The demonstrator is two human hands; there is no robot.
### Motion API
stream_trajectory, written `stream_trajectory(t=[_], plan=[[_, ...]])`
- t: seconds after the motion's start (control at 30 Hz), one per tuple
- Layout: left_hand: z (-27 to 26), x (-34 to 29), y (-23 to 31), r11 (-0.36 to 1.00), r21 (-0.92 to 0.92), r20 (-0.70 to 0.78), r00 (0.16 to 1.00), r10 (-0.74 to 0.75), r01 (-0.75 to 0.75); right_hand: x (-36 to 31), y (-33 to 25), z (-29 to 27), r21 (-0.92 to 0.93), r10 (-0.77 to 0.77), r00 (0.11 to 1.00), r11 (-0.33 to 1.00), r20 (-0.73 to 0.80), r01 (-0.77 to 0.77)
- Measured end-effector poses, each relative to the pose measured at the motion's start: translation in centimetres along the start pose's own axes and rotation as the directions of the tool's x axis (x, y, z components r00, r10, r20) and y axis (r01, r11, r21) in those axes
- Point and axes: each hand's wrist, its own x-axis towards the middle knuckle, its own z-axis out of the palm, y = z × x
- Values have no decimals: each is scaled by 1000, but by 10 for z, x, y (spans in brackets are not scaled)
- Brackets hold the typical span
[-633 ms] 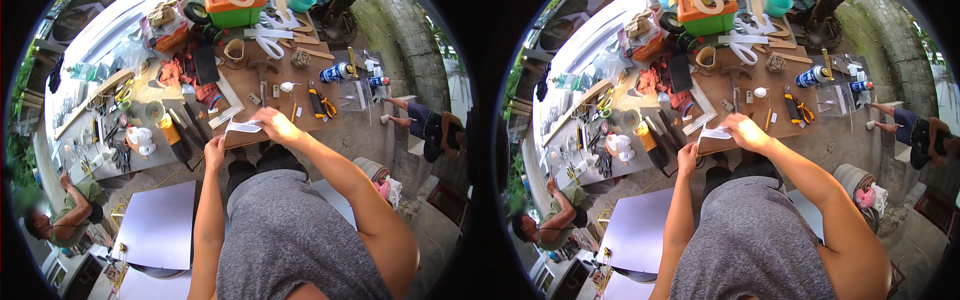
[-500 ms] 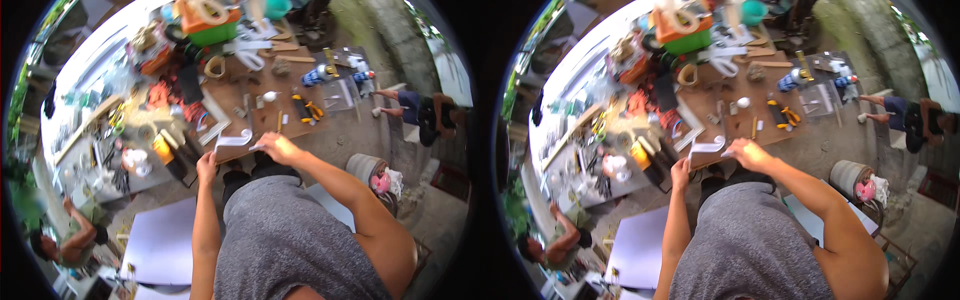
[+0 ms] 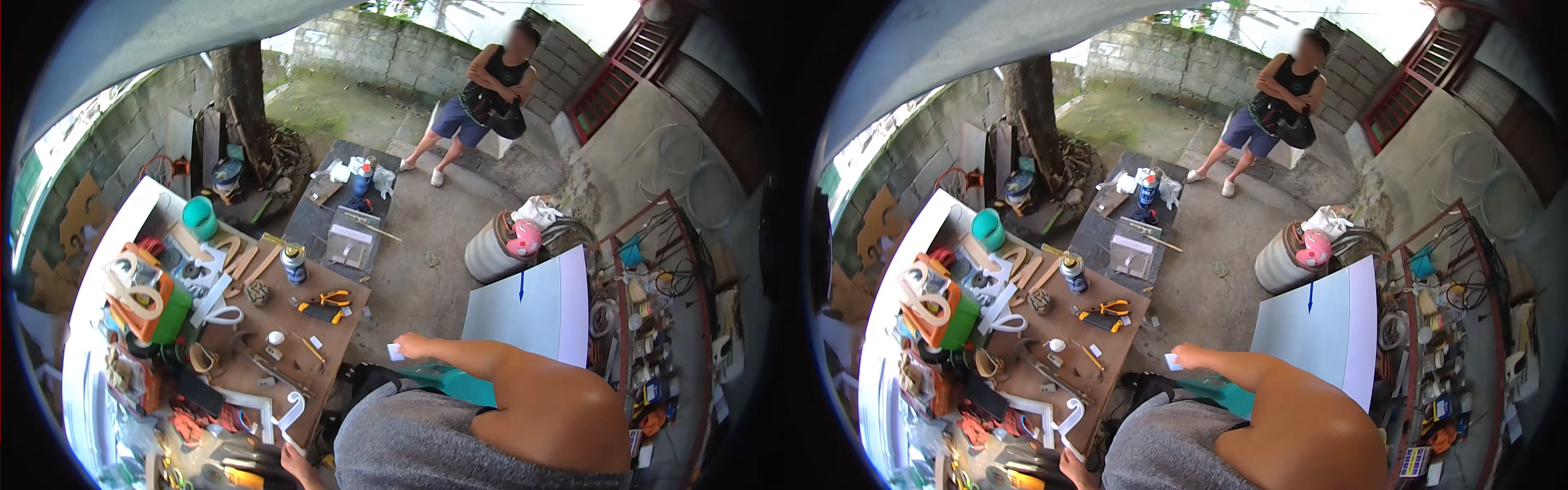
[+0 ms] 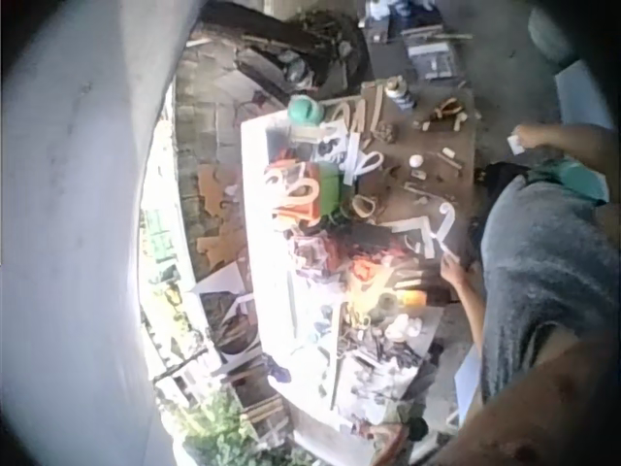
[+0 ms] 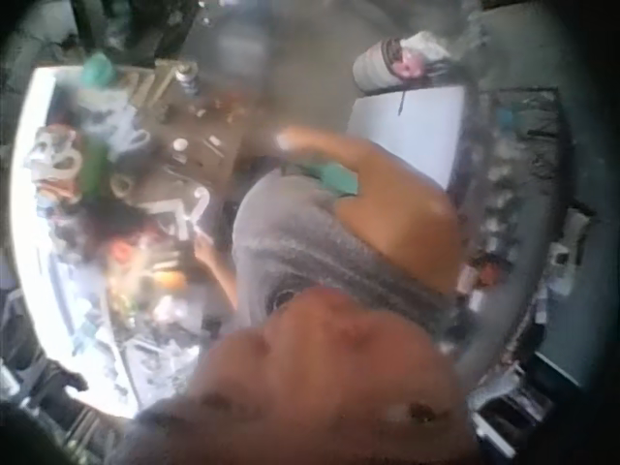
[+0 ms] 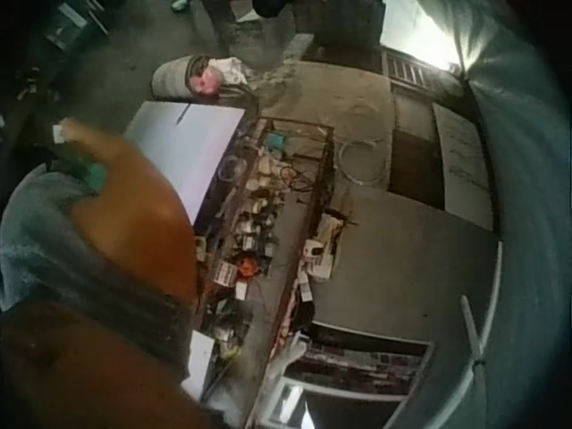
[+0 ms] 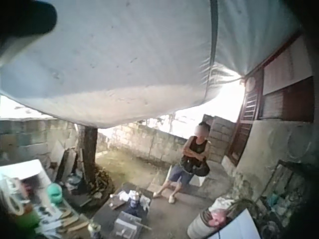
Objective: Applying a white plastic edge strip to a large cutout letter 'J' using adhesive and cutting it to length with scissors.
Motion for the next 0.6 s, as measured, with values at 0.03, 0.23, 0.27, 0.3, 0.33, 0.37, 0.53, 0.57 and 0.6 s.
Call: stream_trajectory(t=[0.03,0.23,0.27,0.3,0.33,0.37,0.53,0.57,0.6], plan=[[-3,4,-9,998,15,-17,998,62,-62,-4,10,0,44,100,994,994,50,-102],[-20,26,-45,634,728,93,955,282,-259,-15,14,10,9,177,977,984,118,-179],[-19,28,-44,734,670,34,993,115,-108,-15,8,11,24,171,976,984,135,-176],[-18,27,-40,735,669,34,992,123,-114,-16,-1,9,39,166,974,984,153,-173],[-15,26,-34,757,647,24,995,100,-92,-16,-4,10,51,93,988,994,124,-100],[-13,24,-27,778,624,12,997,77,-68,-12,-8,10,54,90,989,994,115,-96],[13,-21,84,933,291,-62,978,-200,209,8,-24,7,61,15,995,998,101,-22],[8,-9,51,939,316,-51,990,-128,138,10,-25,6,64,11,996,998,91,-17],[2,-6,38,912,410,-11,1000,-8,12,13,-24,6,76,-11,996,997,88,5]])
